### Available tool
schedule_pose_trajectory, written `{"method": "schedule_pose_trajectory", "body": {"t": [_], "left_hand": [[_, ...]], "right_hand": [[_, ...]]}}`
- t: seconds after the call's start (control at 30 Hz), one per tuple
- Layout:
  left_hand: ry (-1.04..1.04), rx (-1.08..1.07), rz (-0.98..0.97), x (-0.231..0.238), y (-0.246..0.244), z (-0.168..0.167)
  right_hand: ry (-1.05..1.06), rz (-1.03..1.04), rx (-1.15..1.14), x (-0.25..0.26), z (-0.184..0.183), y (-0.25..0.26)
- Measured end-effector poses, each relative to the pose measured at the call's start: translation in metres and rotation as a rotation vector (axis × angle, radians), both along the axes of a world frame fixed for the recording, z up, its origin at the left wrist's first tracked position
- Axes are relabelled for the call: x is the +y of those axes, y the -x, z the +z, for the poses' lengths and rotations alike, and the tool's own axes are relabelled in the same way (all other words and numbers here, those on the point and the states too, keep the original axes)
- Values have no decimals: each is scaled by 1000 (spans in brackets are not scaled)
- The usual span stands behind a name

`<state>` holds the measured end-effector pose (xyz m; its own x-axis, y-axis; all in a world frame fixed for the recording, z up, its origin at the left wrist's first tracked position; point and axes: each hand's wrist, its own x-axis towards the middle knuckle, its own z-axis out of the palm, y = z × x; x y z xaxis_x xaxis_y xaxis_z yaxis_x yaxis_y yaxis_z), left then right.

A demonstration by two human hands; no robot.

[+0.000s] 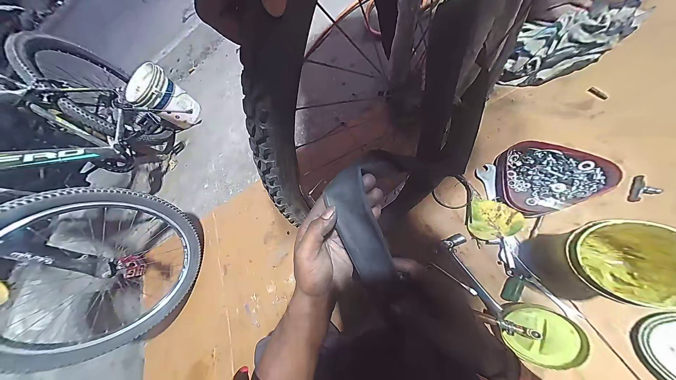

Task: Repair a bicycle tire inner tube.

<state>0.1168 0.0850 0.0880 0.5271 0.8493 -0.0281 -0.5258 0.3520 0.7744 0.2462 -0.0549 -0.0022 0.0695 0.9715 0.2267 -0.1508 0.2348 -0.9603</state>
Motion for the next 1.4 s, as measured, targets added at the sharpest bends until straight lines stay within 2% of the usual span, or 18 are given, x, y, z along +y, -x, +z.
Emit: {"method": "schedule_pose_trajectory", "body": {"t": [0.27,0.43,0.53,0.7,0.9,1.17,1.4], "left_hand": [[4,-25,56,7,-1,2],[10,-40,57,8,-12,10],[-38,-45,31,7,-18,15],[-187,-16,62,-2,-24,20],[-292,-83,118,-2,-15,25],[-393,-10,-36,-15,2,-2],[-373,-46,-5,-11,14,-1]], "right_hand": [[-42,-138,-234,8,27,-5],[-45,-207,-344,9,33,-25],[-41,-305,-437,9,48,-41],[-120,-319,-408,7,64,-59],[-147,-392,-500,11,71,-43],[-192,-305,-293,28,78,-10],[-222,-220,-238,40,84,11]]}}
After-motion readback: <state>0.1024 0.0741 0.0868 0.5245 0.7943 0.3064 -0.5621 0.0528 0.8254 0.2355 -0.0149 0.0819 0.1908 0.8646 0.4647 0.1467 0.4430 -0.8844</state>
